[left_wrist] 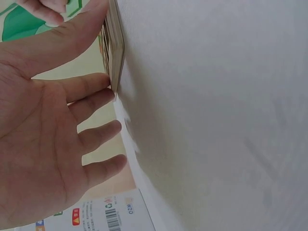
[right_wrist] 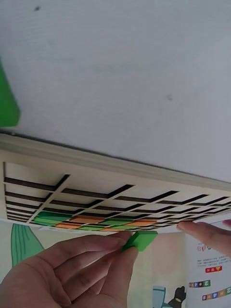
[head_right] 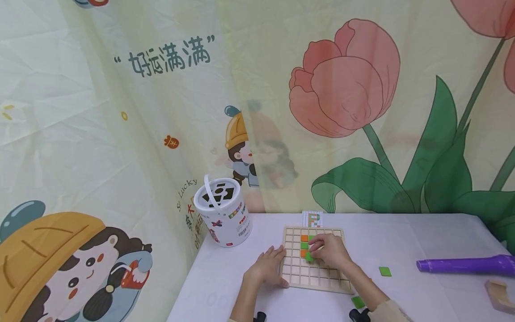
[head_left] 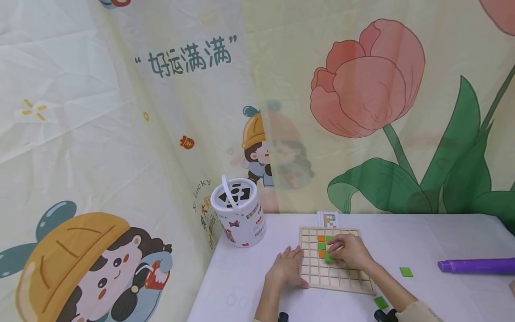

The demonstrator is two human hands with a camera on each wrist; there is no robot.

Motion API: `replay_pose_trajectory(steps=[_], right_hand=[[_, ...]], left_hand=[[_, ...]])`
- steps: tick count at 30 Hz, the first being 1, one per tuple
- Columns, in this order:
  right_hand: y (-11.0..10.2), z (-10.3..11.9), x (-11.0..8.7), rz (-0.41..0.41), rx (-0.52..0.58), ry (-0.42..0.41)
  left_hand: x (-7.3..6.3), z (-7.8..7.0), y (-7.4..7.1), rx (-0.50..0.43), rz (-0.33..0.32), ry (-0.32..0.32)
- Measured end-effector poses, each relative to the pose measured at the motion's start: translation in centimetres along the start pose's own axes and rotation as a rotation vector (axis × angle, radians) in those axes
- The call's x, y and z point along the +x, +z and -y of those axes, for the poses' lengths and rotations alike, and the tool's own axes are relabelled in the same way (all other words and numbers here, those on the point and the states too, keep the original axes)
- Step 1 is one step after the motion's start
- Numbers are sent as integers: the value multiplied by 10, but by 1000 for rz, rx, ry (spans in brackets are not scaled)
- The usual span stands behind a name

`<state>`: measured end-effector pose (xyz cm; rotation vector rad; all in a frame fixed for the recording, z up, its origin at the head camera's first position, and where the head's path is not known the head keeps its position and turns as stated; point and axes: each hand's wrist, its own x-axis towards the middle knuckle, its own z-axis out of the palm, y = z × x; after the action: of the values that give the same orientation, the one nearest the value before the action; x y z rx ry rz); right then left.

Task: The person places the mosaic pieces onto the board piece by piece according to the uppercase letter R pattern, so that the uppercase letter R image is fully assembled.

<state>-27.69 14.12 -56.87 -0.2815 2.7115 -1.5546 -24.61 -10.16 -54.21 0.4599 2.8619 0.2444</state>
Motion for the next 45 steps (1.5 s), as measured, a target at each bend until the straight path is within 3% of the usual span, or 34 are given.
replay_pose_trajectory(steps=[15,24,30,38,45], right_hand=[[24,11,2,-11,-153,-40],[22,4,-3,0,-227,-154],[13,5,-7,24,-187,-143],[-12,17,-22,-60,-230,-113],[-38,16,-38,-87,-233,-96]], left_hand=[[2,3,3,38,4,7],[-2,-4,0,15,9,9],[-2,-2,-1,25,-10,13],[-1,-2,1,-11,-12,14],[1,0,2,-33,-18,16]])
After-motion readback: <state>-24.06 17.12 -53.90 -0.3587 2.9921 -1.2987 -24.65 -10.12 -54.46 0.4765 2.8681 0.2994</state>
